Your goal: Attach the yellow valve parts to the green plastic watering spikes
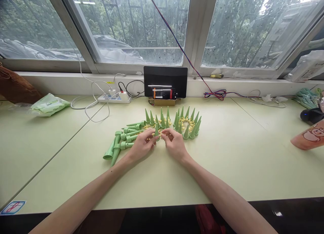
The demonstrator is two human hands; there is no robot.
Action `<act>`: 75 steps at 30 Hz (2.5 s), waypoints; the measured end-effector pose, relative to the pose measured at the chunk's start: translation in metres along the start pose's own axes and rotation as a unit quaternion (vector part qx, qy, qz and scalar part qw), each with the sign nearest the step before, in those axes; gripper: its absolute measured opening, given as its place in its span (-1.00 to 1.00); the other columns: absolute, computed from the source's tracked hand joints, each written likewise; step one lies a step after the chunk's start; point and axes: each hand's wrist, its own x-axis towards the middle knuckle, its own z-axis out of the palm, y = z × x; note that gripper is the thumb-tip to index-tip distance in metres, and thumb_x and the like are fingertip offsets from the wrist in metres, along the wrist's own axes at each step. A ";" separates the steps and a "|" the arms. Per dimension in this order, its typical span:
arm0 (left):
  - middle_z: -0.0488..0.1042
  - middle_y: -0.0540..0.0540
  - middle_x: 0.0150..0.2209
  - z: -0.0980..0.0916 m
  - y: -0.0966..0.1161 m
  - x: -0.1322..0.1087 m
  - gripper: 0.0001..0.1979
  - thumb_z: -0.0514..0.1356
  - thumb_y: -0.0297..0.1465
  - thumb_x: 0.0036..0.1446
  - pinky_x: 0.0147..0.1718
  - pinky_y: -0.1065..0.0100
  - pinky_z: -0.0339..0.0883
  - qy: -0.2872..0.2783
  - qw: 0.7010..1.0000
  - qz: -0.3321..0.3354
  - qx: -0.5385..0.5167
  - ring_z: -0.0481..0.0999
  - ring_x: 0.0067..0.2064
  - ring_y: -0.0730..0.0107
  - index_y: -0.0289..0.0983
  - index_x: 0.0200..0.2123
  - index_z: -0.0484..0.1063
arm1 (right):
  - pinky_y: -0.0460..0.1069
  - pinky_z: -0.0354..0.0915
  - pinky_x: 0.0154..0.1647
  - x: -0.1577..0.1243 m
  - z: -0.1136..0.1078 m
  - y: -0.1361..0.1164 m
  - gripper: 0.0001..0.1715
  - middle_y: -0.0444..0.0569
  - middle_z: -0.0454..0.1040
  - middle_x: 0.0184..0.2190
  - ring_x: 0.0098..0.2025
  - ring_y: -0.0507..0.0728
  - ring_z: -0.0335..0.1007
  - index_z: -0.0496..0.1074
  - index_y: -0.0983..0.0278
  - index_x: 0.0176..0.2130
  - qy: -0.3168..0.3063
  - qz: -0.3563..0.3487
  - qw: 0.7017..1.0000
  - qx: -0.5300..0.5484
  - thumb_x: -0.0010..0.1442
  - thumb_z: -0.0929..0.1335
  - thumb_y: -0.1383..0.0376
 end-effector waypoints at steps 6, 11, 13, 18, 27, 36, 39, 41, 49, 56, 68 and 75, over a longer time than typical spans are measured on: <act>0.37 -0.10 -0.21 0.000 0.001 -0.001 -0.82 0.13 -0.27 0.26 -0.47 0.43 0.36 0.001 1.000 0.016 0.018 0.36 -0.36 0.43 -0.26 -0.27 0.43 | -0.08 0.18 -0.63 0.001 -0.002 -0.001 -0.70 -0.03 0.51 -0.38 -0.57 0.01 0.30 0.42 0.26 -0.25 -0.011 0.049 0.998 0.047 0.20 0.41 0.07; 0.37 -0.07 -0.32 0.002 0.004 0.000 -0.83 0.15 -0.29 0.24 -0.46 0.43 0.34 0.019 0.999 0.001 0.029 0.37 -0.38 0.43 -0.28 -0.29 0.41 | -0.09 0.13 -0.66 0.001 -0.002 -0.003 -0.68 -0.09 0.45 -0.43 -0.63 -0.03 0.21 0.41 0.26 -0.28 -0.017 0.056 0.996 0.064 0.19 0.41 0.05; 0.38 -0.05 -0.37 0.003 0.007 0.000 -0.80 0.15 -0.26 0.24 -0.48 0.42 0.34 0.024 0.999 -0.022 0.012 0.37 -0.43 0.44 -0.28 -0.27 0.41 | -0.08 0.14 -0.66 0.001 -0.001 -0.002 -0.69 -0.09 0.45 -0.41 -0.63 -0.03 0.21 0.41 0.25 -0.28 -0.017 0.041 0.997 0.059 0.23 0.39 0.05; 0.44 -0.05 -0.38 0.004 0.011 0.000 -0.70 0.17 -0.17 0.23 -0.57 0.43 0.26 0.041 0.994 -0.079 -0.065 0.36 -0.54 0.51 -0.31 -0.18 0.43 | -0.05 0.23 -0.59 -0.001 0.000 -0.005 -0.75 -0.06 0.47 -0.33 -0.59 0.00 0.29 0.45 0.24 -0.17 -0.019 -0.012 1.000 0.003 0.30 0.32 0.11; 0.47 -0.10 -0.34 0.003 0.009 0.003 -0.60 0.22 -0.12 0.16 -0.68 0.44 0.17 0.088 0.979 -0.126 -0.133 0.28 -0.64 0.59 -0.37 -0.16 0.44 | -0.03 0.35 -0.49 0.000 -0.002 -0.007 -0.77 0.01 0.55 -0.19 -0.49 0.04 0.38 0.50 0.25 -0.13 -0.015 -0.053 0.997 -0.062 0.29 0.33 0.19; 0.47 -0.10 -0.32 0.003 0.011 0.003 -0.62 0.21 -0.12 0.17 -0.70 0.45 0.16 0.083 0.981 -0.124 -0.126 0.30 -0.63 0.58 -0.35 -0.17 0.45 | -0.02 0.38 -0.50 0.000 -0.002 0.000 -0.75 0.02 0.55 -0.21 -0.49 0.05 0.40 0.53 0.25 -0.15 -0.024 -0.049 0.998 -0.034 0.28 0.35 0.16; 0.47 -0.11 -0.31 0.003 0.010 0.002 -0.63 0.20 -0.12 0.18 -0.69 0.45 0.18 0.079 0.983 -0.113 -0.119 0.31 -0.62 0.57 -0.34 -0.18 0.45 | -0.02 0.37 -0.50 0.000 -0.003 0.001 -0.75 0.01 0.55 -0.26 -0.52 0.04 0.37 0.54 0.25 -0.16 -0.021 -0.050 0.998 -0.032 0.28 0.36 0.16; 0.48 -0.13 -0.26 0.003 0.008 0.001 -0.63 0.20 -0.12 0.18 -0.67 0.45 0.21 0.076 0.985 -0.104 -0.114 0.32 -0.61 0.57 -0.33 -0.17 0.45 | -0.02 0.36 -0.51 0.000 -0.002 0.001 -0.75 -0.01 0.55 -0.30 -0.53 0.04 0.36 0.54 0.25 -0.18 -0.020 -0.051 0.998 -0.033 0.27 0.36 0.15; 0.48 -0.12 -0.27 0.004 0.002 0.001 -0.66 0.18 -0.12 0.21 -0.62 0.42 0.27 0.068 0.990 -0.078 -0.092 0.34 -0.58 0.53 -0.30 -0.18 0.44 | -0.02 0.31 -0.53 -0.001 -0.001 -0.002 -0.73 -0.05 0.51 -0.43 -0.57 0.04 0.30 0.53 0.27 -0.23 -0.014 -0.045 0.998 -0.031 0.25 0.37 0.12; 0.47 -0.10 -0.28 0.005 0.004 -0.001 -0.69 0.18 -0.14 0.21 -0.62 0.43 0.27 0.061 0.992 -0.069 -0.090 0.36 -0.56 0.51 -0.28 -0.18 0.43 | -0.02 0.29 -0.55 0.000 -0.001 -0.002 -0.71 -0.06 0.49 -0.47 -0.58 0.06 0.30 0.49 0.26 -0.25 -0.024 -0.012 1.000 0.004 0.23 0.38 0.08; 0.41 0.02 -0.51 0.005 0.002 -0.003 -0.68 0.19 -0.16 0.21 -0.56 0.44 0.30 0.053 0.995 -0.062 -0.054 0.42 -0.53 0.44 -0.25 -0.09 0.42 | -0.09 0.17 -0.68 0.002 -0.003 -0.008 -0.65 -0.11 0.45 -0.50 -0.66 -0.04 0.20 0.45 0.31 -0.34 -0.045 0.104 0.986 0.120 0.14 0.43 0.06; 0.42 0.01 -0.51 0.006 0.007 -0.002 -0.70 0.20 -0.15 0.20 -0.60 0.44 0.28 0.035 0.994 -0.077 -0.072 0.38 -0.58 0.48 -0.28 -0.19 0.43 | -0.10 0.15 -0.69 0.003 -0.002 -0.007 -0.63 -0.13 0.42 -0.52 -0.68 -0.05 0.18 0.43 0.30 -0.37 -0.041 0.107 0.987 0.117 0.15 0.42 0.04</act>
